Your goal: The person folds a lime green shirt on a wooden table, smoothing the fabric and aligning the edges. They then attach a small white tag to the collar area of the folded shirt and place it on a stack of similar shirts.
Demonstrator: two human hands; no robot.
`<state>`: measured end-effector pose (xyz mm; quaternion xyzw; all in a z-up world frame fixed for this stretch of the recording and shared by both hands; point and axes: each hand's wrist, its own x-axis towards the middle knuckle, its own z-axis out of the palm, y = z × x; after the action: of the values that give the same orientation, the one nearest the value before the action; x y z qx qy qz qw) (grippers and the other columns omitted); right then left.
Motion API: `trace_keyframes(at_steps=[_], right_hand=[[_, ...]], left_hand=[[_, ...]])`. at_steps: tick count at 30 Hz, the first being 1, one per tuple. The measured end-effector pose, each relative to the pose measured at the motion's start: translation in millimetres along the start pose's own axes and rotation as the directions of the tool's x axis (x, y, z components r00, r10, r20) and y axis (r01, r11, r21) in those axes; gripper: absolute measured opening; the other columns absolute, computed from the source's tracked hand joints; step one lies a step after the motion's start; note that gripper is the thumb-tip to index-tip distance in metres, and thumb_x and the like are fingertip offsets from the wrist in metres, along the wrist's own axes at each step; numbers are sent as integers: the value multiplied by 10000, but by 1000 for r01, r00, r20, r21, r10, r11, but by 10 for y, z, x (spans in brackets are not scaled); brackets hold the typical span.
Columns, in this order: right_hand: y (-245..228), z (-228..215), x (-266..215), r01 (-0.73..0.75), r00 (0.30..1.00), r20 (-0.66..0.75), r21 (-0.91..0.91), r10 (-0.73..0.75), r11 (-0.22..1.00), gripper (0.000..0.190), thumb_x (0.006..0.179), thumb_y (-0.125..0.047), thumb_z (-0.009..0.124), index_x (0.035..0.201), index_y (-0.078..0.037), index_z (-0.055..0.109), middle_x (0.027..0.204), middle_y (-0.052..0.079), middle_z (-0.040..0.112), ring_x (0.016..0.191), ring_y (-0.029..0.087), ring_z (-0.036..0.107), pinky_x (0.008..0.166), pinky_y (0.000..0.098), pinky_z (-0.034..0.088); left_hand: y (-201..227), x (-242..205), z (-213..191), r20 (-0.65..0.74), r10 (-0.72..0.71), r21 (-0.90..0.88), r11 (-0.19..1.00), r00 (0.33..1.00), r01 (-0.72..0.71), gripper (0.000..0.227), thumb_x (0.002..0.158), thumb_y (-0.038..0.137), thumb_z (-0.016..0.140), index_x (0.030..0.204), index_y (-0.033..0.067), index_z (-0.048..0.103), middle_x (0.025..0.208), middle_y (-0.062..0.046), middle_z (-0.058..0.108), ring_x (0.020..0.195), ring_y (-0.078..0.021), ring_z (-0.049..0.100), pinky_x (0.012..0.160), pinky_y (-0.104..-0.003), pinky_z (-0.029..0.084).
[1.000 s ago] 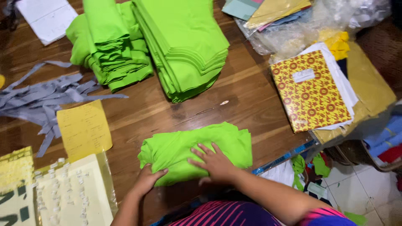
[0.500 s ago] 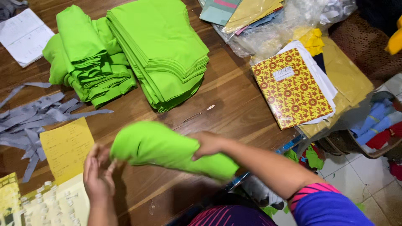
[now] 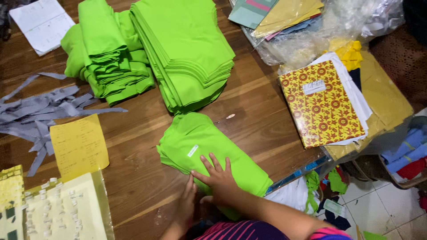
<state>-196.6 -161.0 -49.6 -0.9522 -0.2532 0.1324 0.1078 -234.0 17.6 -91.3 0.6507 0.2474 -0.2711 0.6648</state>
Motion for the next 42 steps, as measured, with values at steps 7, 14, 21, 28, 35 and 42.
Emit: trace_keyframes(at_steps=[7, 14, 21, 28, 35, 42], right_hand=[[687, -11, -140, -429, 903, 56, 66, 426, 901, 834, 774, -524, 716, 1484, -459, 283, 1618, 101, 48, 1483, 337, 22, 993, 818, 98], [1869, -350, 53, -690, 723, -54, -13, 689, 723, 863, 771, -678, 593, 1500, -492, 171, 1643, 62, 32, 1504, 326, 10, 997, 813, 130], [2866, -105, -45, -666, 725, -253, -20, 641, 745, 841, 715, -676, 609, 1465, -506, 269, 1636, 47, 138, 1504, 323, 91, 979, 832, 120], [2953, -572, 648, -686, 639, -217, 273, 738, 675, 759, 741, -585, 662, 1416, -339, 414, 1593, 181, 112, 1478, 358, 78, 1047, 686, 175], [1037, -1941, 2341, -166, 922, -317, 190, 220, 968, 772, 818, -289, 630, 1505, -167, 302, 1597, 132, 196, 1482, 338, 89, 1158, 619, 82], [1511, -1954, 3340, -226, 929, -286, 62, 235, 972, 640, 866, -181, 512, 1482, -308, 395, 1499, 63, 416, 1391, 344, 394, 1061, 616, 364]], left_hand=[[-400, 417, -103, 186, 247, -202, 957, 951, -209, 625, 886, 396, 508, 1419, 68, 505, 1460, -135, 547, 1342, -254, 520, 1125, -359, 332], [-607, 315, -207, -2, 110, -360, 927, 994, -104, 580, 913, 325, 450, 1385, 10, 569, 1344, -235, 658, 1263, -337, 602, 1061, -429, 415], [-1051, 533, -530, 57, 82, -452, 891, 995, -48, 621, 910, 365, 428, 1439, 50, 506, 1394, -232, 628, 1275, -379, 597, 1074, -484, 368], [-1388, 1073, -677, 240, -111, -433, 877, 965, 209, 511, 901, 330, 522, 1405, 243, 538, 1385, -115, 644, 1309, -260, 577, 1034, -423, 404], [-1524, 1420, -617, 547, -308, -678, 382, 779, 628, 308, 965, 207, 584, 1225, 66, 668, 1049, -183, 711, 958, -338, 681, 917, -444, 531], [-1315, 1842, -849, 549, -259, -620, 510, 794, 596, 373, 975, 226, 569, 1329, 110, 587, 1110, -198, 687, 975, -354, 685, 924, -449, 547]])
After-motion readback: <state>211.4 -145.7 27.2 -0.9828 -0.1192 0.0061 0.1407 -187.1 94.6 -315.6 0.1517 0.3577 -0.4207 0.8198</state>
